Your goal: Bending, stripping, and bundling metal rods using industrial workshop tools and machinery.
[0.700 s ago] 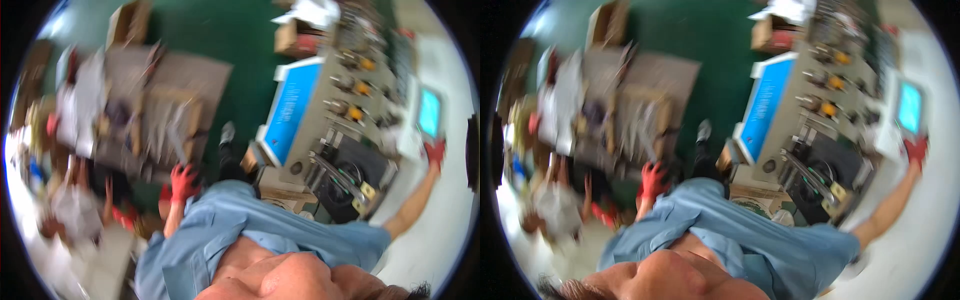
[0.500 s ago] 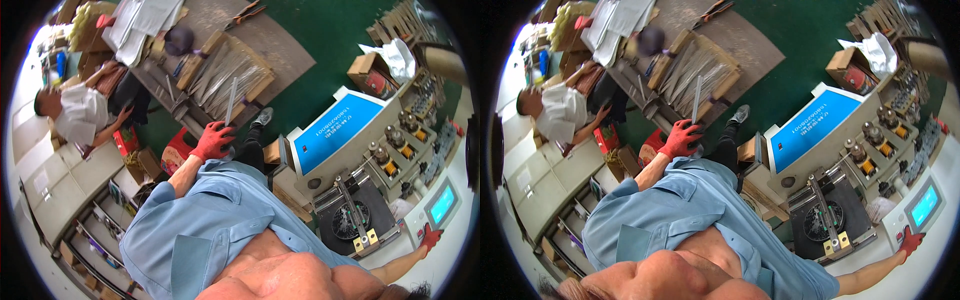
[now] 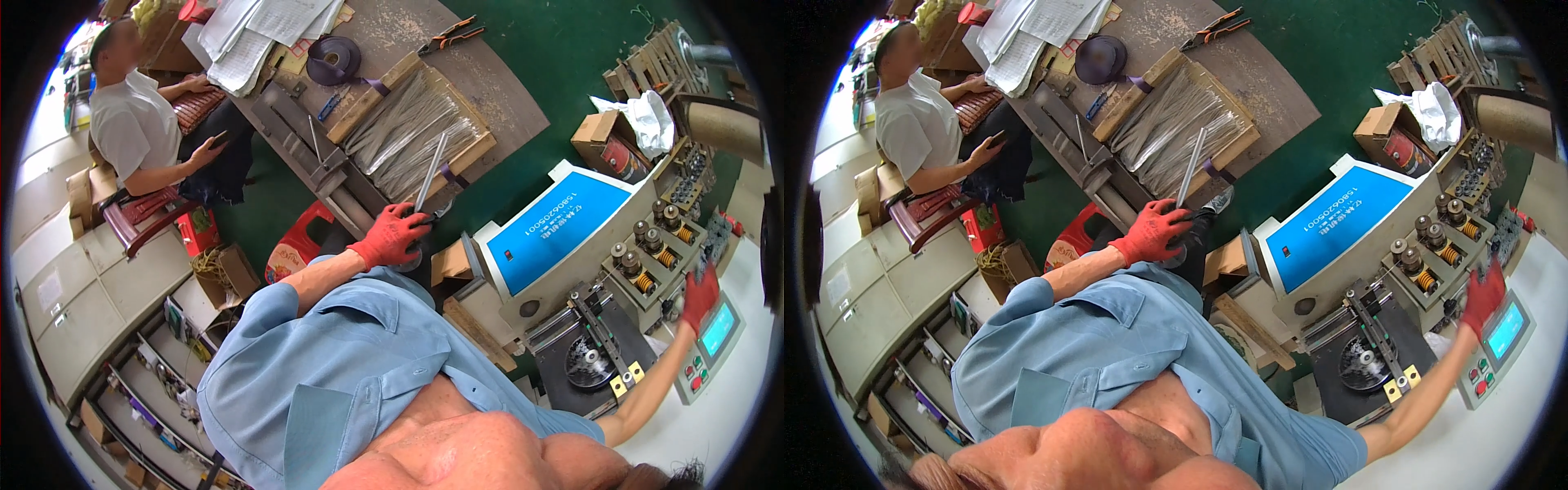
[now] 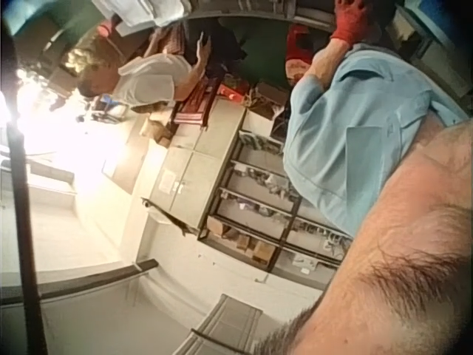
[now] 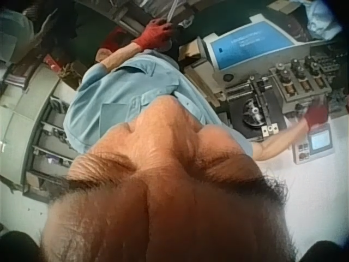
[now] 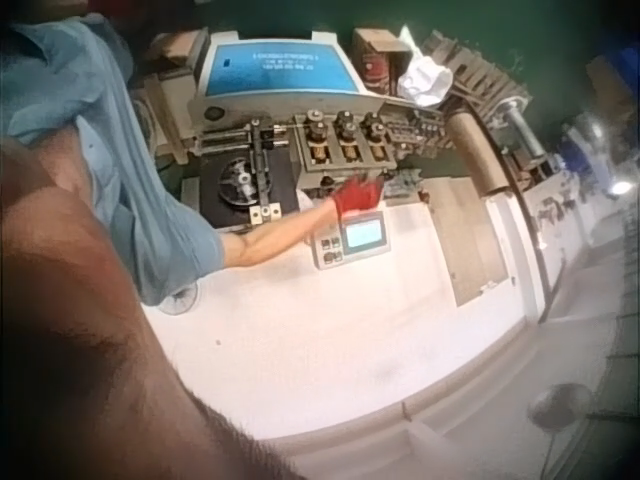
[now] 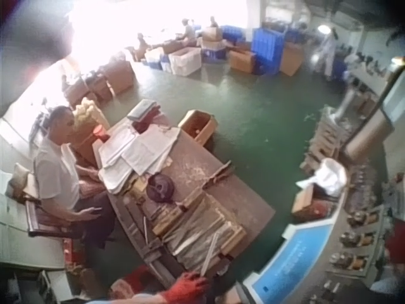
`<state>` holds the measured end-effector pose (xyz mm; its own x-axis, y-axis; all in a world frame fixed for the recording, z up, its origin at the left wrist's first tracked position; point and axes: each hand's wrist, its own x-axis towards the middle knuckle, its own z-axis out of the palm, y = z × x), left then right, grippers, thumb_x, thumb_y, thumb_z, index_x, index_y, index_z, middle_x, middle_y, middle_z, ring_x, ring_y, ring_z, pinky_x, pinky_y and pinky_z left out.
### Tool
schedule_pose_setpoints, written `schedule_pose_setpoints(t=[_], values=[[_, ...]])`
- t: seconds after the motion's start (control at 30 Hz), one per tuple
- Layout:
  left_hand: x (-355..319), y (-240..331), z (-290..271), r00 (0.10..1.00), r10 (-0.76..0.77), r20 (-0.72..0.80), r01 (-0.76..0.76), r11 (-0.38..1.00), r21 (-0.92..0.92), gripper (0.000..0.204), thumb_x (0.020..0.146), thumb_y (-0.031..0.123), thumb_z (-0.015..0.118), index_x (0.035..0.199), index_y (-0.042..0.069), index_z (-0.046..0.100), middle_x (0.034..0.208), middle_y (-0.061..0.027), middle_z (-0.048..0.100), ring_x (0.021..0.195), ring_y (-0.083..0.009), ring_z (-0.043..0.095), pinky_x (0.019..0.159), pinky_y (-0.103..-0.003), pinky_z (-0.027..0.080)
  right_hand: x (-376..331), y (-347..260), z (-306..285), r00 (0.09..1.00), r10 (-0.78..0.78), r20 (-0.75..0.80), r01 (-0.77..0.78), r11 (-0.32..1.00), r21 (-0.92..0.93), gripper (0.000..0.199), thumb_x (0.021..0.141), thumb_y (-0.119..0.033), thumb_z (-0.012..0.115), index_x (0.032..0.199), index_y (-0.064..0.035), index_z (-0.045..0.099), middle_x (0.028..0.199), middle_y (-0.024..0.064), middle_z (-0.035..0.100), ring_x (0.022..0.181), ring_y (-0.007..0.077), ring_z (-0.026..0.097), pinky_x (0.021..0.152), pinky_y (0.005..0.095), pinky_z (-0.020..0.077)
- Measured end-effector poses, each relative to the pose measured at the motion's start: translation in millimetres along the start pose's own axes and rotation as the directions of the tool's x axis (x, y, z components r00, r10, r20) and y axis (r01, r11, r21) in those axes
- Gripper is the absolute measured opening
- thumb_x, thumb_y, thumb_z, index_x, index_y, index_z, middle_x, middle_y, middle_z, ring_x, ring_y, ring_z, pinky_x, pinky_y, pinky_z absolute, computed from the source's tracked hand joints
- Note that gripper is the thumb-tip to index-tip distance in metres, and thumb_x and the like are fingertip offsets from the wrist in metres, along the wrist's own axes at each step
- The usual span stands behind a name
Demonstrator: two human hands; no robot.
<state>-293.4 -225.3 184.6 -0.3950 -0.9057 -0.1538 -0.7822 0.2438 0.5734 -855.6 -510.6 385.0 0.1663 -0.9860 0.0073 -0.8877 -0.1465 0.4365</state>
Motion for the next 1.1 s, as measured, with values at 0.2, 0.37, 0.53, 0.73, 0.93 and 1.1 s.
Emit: schedule_pose_setpoints(t=[0.2, 0.37, 0.53, 0.73, 0.93, 1.1], values=[[-1.7, -45.9, -17.1, 0.961, 0.239, 0.140, -0.187, 0.934, -0.304, 0.058, 0.072, 0.037, 0.072, 0.125, 0.017, 0.058, 0.134, -0.0069, 0.050, 0.118, -0.0369, 0.047, 0.096, -0.048, 0.040, -47.8, -308.2, -52.2, 0.856, -0.504, -0.114, 0.468, 0.664, 0.584, 0.041, 0.079, -0.014, 0.065, 0.120, -0.0085, 0.062, 0.106, 0.0138, 0.067, 0.095, 0.0317, 0.064, 0.085, 0.0414, 0.0490], [-2.4, -103.4, -100.3, 0.946, 0.314, 0.077, -0.258, 0.878, -0.404, 0.057, 0.076, 0.026, 0.072, 0.126, 0.007, 0.056, 0.123, -0.0130, 0.059, 0.109, -0.0322, 0.056, 0.092, -0.040, 0.045, -128.6, -499.9, -83.8, 0.949, -0.306, 0.079, 0.010, 0.279, 0.960, 0.033, 0.082, -0.020, 0.068, 0.110, -0.0040, 0.064, 0.094, 0.0173, 0.067, 0.085, 0.0327, 0.066, 0.074, 0.0368, 0.0528], [-7.6, -188.8, -131.7, 0.982, -0.147, -0.122, 0.067, 0.862, -0.503, 0.054, 0.080, 0.024, 0.073, 0.129, 0.006, 0.056, 0.124, -0.0180, 0.060, 0.117, -0.0294, 0.057, 0.098, -0.036, 0.044, -156.3, -545.2, -79.4, 0.944, -0.034, 0.328, -0.292, 0.381, 0.877, 0.035, 0.084, -0.025, 0.066, 0.112, -0.0051, 0.064, 0.096, 0.0175, 0.068, 0.090, 0.0345, 0.065, 0.077, 0.0394, 0.0520], [12.7, -270.5, -122.8, 0.926, -0.375, -0.046, 0.169, 0.521, -0.836, 0.040, 0.088, 0.023, 0.065, 0.121, 0.001, 0.060, 0.101, -0.0087, 0.069, 0.091, -0.0180, 0.063, 0.083, -0.030, 0.048, -193.4, -533.5, -85.1, 0.922, 0.139, 0.360, -0.385, 0.406, 0.829, 0.034, 0.084, -0.024, 0.066, 0.112, -0.0064, 0.062, 0.094, 0.0160, 0.069, 0.088, 0.0349, 0.065, 0.076, 0.0391, 0.0523], [57.5, -311.1, -110.5, 0.877, -0.476, 0.062, 0.289, 0.419, -0.861, 0.040, 0.096, 0.028, 0.055, 0.124, 0.000, 0.057, 0.116, -0.0066, 0.064, 0.105, -0.0158, 0.060, 0.089, -0.029, 0.047, -214.3, -564.7, -103.5, 0.860, 0.217, 0.461, -0.493, 0.126, 0.861, 0.036, 0.083, -0.022, 0.066, 0.115, -0.0063, 0.062, 0.095, 0.0160, 0.068, 0.087, 0.0350, 0.065, 0.076, 0.0398, 0.0520], [94.9, -288.8, -100.4, 0.831, -0.458, 0.315, 0.375, 0.044, -0.926, 0.033, 0.094, 0.036, 0.056, 0.112, 0.009, 0.062, 0.097, -0.0008, 0.063, 0.083, -0.0094, 0.057, 0.076, -0.029, 0.045, -195.4, -587.7, -72.9, 0.891, 0.202, 0.407, -0.452, 0.479, 0.753, 0.047, 0.086, -0.026, 0.062, 0.126, -0.0022, 0.052, 0.111, 0.0206, 0.063, 0.099, 0.0370, 0.062, 0.084, 0.0457, 0.0498]])
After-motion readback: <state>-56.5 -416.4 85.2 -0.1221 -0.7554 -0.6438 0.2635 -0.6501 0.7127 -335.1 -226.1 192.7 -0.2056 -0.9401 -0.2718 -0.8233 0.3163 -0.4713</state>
